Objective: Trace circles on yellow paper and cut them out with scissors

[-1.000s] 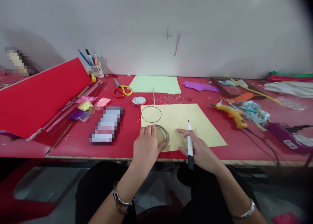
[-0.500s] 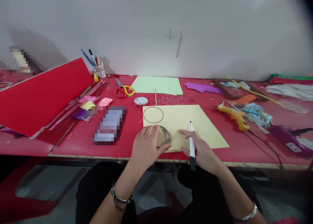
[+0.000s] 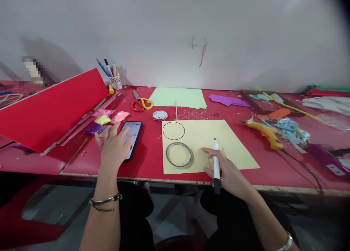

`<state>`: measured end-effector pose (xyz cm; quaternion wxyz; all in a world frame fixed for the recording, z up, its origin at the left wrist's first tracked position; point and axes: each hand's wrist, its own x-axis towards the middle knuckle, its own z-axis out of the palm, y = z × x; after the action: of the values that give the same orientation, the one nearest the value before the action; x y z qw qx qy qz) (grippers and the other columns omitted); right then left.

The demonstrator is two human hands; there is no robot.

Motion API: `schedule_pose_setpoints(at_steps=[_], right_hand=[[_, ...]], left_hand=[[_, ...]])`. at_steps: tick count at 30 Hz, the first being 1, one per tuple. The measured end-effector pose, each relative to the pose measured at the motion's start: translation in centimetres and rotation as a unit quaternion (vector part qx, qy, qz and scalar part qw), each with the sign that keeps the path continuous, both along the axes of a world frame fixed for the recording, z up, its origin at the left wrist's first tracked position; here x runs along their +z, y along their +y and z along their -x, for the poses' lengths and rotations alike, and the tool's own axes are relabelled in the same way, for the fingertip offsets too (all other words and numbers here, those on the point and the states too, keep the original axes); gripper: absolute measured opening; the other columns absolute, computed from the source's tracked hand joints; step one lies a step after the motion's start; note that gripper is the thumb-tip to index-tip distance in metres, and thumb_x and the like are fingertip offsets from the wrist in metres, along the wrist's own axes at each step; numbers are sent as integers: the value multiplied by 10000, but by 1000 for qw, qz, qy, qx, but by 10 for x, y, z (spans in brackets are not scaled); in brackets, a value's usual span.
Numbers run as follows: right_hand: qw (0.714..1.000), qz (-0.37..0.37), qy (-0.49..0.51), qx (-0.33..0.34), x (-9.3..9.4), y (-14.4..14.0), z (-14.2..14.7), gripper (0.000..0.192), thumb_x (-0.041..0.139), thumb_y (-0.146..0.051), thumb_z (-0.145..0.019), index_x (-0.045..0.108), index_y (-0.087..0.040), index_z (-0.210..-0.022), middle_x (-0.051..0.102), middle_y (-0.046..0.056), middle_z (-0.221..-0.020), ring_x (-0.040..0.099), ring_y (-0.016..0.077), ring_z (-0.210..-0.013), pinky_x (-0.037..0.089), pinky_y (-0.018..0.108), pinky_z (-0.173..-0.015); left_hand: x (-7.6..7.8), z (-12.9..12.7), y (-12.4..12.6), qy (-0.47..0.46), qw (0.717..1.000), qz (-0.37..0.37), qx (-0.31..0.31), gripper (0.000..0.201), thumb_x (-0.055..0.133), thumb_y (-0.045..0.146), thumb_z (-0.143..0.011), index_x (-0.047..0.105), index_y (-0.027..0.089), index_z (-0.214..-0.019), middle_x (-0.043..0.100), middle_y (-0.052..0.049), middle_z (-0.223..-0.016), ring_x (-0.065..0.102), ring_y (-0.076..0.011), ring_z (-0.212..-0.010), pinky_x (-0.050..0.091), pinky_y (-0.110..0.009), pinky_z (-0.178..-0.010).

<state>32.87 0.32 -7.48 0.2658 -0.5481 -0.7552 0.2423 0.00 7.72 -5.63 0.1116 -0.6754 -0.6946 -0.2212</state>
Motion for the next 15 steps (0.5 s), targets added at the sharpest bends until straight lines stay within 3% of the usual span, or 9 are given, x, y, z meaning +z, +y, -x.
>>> schedule_pose_setpoints(at_steps=[3,7,10,15], right_hand=[[1000,1,-4,0,0,0,0,195,508,-270,-832,359,-248,-956,472,113,-1302,490,272,-1139,431,436,-887],[1000,14,2,-3,-1,0,0,191,502,-268,-835,355,-251,-956,464,105,-1311,485,268,-1154,422,434,-903],[1000,11,1,-2,-2,1,-1,189,498,-275,-838,355,-248,-959,466,113,-1309,506,266,-1137,437,423,-885],[1000,-4,-11,1,-4,2,-1,188,498,-285,-839,354,-246,-954,485,121,-1290,497,267,-1148,433,420,-886]], left_hand=[[10,-10,-6,-6,998,-56,-30,314,399,249,-852,609,223,-1084,507,-102,-1257,430,-326,-1165,213,-618,-1017],[12,-34,-22,-65,981,-78,-163,262,429,267,-867,585,195,-1065,510,-96,-1186,471,-226,-1128,367,-392,-1001],[-1,-62,-38,-91,967,-9,-237,290,419,285,-884,527,184,-1134,503,-103,-1183,487,-198,-1126,411,-343,-965],[-16,-102,-53,-44,962,63,-261,486,396,416,-877,406,128,-1269,483,-158,-1271,452,-265,-1180,467,-372,-890]])
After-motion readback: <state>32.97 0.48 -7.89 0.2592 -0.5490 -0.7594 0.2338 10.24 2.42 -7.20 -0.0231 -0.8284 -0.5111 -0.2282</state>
